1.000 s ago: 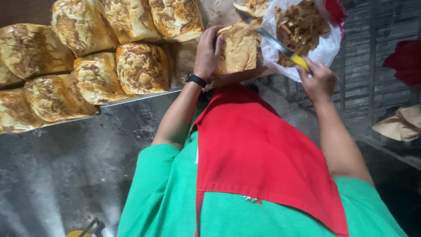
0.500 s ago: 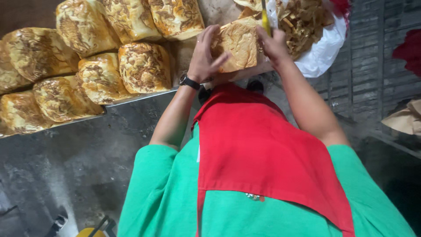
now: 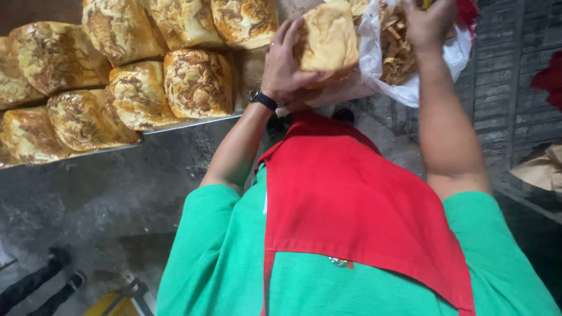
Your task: The person cuts a loaf of bread with a knife on a wooden table, removes the ends, and organizes multiple loaves of bread on metal trays.
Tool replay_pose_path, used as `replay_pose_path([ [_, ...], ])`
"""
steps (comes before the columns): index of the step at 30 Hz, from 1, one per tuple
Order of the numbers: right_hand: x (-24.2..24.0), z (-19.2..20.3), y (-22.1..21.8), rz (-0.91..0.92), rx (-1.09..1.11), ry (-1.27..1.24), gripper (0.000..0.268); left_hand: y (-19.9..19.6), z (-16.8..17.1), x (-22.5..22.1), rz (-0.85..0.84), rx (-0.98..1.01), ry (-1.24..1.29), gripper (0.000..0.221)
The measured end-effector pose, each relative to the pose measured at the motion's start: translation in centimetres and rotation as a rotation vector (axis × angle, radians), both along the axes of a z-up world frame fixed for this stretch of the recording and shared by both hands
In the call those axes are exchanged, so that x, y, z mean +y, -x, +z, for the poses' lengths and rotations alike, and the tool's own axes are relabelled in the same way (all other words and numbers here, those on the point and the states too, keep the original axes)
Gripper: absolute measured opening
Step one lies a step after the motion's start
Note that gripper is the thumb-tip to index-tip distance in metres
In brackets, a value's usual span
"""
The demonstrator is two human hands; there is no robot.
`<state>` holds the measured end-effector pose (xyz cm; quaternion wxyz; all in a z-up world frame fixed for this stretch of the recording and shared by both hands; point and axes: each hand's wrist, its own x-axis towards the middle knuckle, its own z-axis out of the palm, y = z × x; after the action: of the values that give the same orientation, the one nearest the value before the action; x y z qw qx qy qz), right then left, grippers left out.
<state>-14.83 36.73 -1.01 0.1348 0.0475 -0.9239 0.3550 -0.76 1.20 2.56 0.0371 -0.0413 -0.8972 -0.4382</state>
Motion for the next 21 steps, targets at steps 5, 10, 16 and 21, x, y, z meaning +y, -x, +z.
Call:
replay_pose_path([
  [5, 2.2, 2.8, -3.1, 0.066, 0.033, -0.229, 0.03, 2.7, -0.3, 1.1, 0.13, 0.06, -0.013, 0.112],
  [10, -1.8, 7.2, -9.6, 0.183, 0.018, -0.292, 0.037, 4.0, -0.6, 1.2, 0.16, -0.009, -0.047, 0.109],
  [16, -2.1, 11.2, -15.0, 0.238, -0.072, -0.381, 0.03, 4.1, -0.8, 1.2, 0.162, 0.047, -0.036, 0.108],
  [21, 3.8, 11.8, -17.8, 0.202, -0.072, -0.354, 0.025, 3.6, -0.4, 1.4, 0.155, 0.032, -0.024, 0.111],
])
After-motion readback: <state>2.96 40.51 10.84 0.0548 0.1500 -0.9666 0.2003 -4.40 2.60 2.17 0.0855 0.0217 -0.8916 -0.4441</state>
